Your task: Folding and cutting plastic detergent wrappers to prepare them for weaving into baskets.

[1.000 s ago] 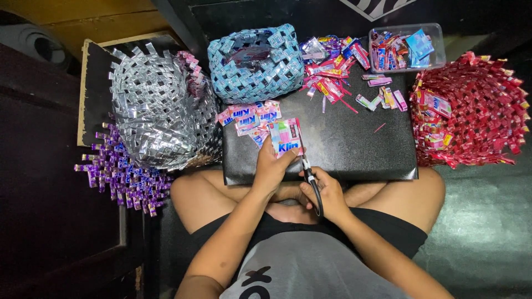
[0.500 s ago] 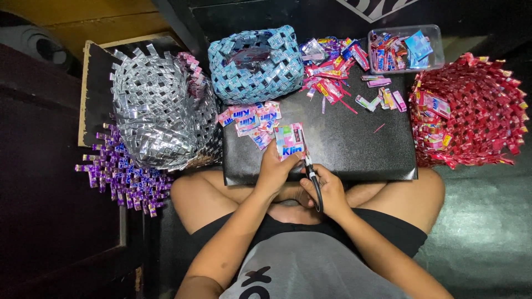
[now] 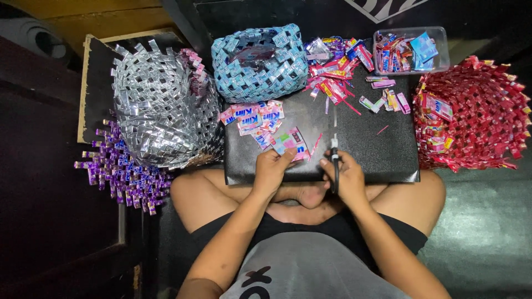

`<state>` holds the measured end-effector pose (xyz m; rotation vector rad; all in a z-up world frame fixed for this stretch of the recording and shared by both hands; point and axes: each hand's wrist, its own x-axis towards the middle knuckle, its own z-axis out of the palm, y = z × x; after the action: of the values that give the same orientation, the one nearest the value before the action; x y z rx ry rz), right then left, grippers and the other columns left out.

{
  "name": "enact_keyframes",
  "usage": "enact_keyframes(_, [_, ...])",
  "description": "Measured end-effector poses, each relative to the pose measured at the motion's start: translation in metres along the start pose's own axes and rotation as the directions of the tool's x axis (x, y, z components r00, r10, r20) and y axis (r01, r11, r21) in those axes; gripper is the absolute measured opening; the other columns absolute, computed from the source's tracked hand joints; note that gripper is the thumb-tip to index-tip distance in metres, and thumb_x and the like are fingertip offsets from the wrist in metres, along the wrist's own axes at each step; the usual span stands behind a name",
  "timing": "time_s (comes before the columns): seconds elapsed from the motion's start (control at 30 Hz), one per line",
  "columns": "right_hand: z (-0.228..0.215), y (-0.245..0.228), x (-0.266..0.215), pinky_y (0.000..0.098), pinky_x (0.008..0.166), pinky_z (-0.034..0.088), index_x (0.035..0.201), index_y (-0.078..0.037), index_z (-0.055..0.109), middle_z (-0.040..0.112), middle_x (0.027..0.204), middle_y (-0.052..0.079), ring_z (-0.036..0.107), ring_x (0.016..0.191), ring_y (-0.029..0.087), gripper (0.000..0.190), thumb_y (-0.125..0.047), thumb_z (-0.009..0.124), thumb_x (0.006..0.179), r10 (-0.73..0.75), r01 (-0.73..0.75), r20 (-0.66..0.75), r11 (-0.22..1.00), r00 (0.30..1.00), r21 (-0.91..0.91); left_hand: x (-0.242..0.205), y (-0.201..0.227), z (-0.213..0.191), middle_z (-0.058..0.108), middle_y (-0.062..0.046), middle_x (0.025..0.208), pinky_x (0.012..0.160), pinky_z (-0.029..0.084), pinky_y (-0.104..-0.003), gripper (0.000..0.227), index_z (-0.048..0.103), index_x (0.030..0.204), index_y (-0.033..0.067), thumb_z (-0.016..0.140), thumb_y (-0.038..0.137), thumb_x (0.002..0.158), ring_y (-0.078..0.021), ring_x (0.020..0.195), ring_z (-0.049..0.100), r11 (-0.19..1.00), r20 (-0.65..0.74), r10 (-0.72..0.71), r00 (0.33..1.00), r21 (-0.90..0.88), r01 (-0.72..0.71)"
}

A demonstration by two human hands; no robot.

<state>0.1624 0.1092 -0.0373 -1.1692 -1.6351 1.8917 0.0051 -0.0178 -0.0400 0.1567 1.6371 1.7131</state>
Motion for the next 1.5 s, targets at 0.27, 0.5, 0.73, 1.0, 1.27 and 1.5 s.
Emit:
enact_keyframes(0.27, [-0.02, -0.002, 0.014, 0.0263, 0.038, 0.049, 0.119, 0.005, 0.063, 0.062, 0.056, 0.017, 0.062, 0.038, 0.021, 0.034, -0.011, 0.075, 0.092, -0.049, 0.046, -0.085, 0.998, 0.995, -0.045, -0.008, 0.028, 0.01, 0.072, -0.021, 0.068, 0.061, 0.061, -0.033, 0.023, 0.071, 0.08, -0.0013, 0.066, 0.014, 0.097, -0.0213, 0.065, 0.073, 0.994, -0.043, 0.105, 0.994, 0.046, -0.103])
enact_keyframes(0.5, [-0.025, 0.002, 0.015, 0.0273, 0.038, 0.048, 0.118, 0.004, 0.064, 0.062, 0.056, 0.017, 0.062, 0.038, 0.02, 0.035, -0.011, 0.078, 0.089, -0.013, 0.008, -0.055, 0.995, 0.998, -0.099, -0.007, 0.023, 0.007, 0.074, -0.027, 0.106, 0.081, 0.064, -0.042, 0.02, 0.07, 0.109, -0.0106, 0.055, 0.0, 0.101, -0.03, 0.093, 0.073, 0.982, 0.103, 0.07, 0.992, -0.18, -0.051])
enact_keyframes(0.73, [-0.022, -0.005, 0.009, 0.026, 0.037, 0.047, 0.116, 0.003, 0.066, 0.062, 0.054, 0.016, 0.061, 0.037, 0.019, 0.038, -0.014, 0.081, 0.087, 0.001, -0.007, -0.049, 0.992, 0.999, -0.129, -0.016, 0.034, 0.018, 0.073, -0.03, 0.101, 0.078, 0.066, -0.044, 0.018, 0.068, 0.108, -0.0119, 0.062, 0.001, 0.097, -0.0335, 0.089, 0.074, 0.987, 0.074, 0.095, 0.993, -0.136, -0.085])
enact_keyframes(1.0, [-0.021, -0.017, 0.021, 0.049, 0.071, 0.06, 0.128, -0.011, 0.063, 0.075, 0.085, 0.023, 0.075, 0.083, 0.042, 0.064, -0.043, 0.086, 0.077, -0.166, -0.057, -0.193, 0.599, 0.967, -0.799, -0.009, 0.016, 0.001, 0.074, -0.014, 0.066, 0.067, 0.061, -0.032, 0.013, 0.076, 0.08, 0.0026, 0.085, 0.012, 0.081, -0.0167, 0.064, 0.074, 0.974, 0.121, -0.056, 0.991, 0.226, 0.027])
enact_keyframes(1.27, [-0.013, -0.032, 0.016, 0.0437, 0.076, 0.058, 0.107, -0.007, 0.073, 0.071, 0.083, 0.016, 0.072, 0.084, 0.036, 0.038, -0.024, 0.086, 0.076, -0.507, 0.354, 0.04, 0.543, 0.861, -0.761, -0.003, 0.009, -0.002, 0.072, -0.007, 0.06, 0.065, 0.056, -0.032, 0.023, 0.077, 0.073, 0.0074, 0.09, 0.026, 0.075, -0.0139, 0.06, 0.07, 0.882, 0.138, -0.059, 0.989, 0.471, -0.013])
enact_keyframes(1.5, [0.024, -0.012, -0.003, 0.0435, 0.072, 0.058, 0.108, -0.012, 0.074, 0.075, 0.085, 0.013, 0.074, 0.078, 0.033, 0.032, -0.02, 0.081, 0.078, -0.379, 0.427, 0.198, 0.787, 0.904, -0.445, -0.003, 0.022, 0.013, 0.057, -0.006, 0.052, 0.053, 0.044, -0.029, 0.018, 0.071, 0.068, 0.0065, 0.082, 0.021, 0.068, -0.0153, 0.054, 0.055, 0.75, 0.212, -0.001, 0.977, 0.647, -0.14])
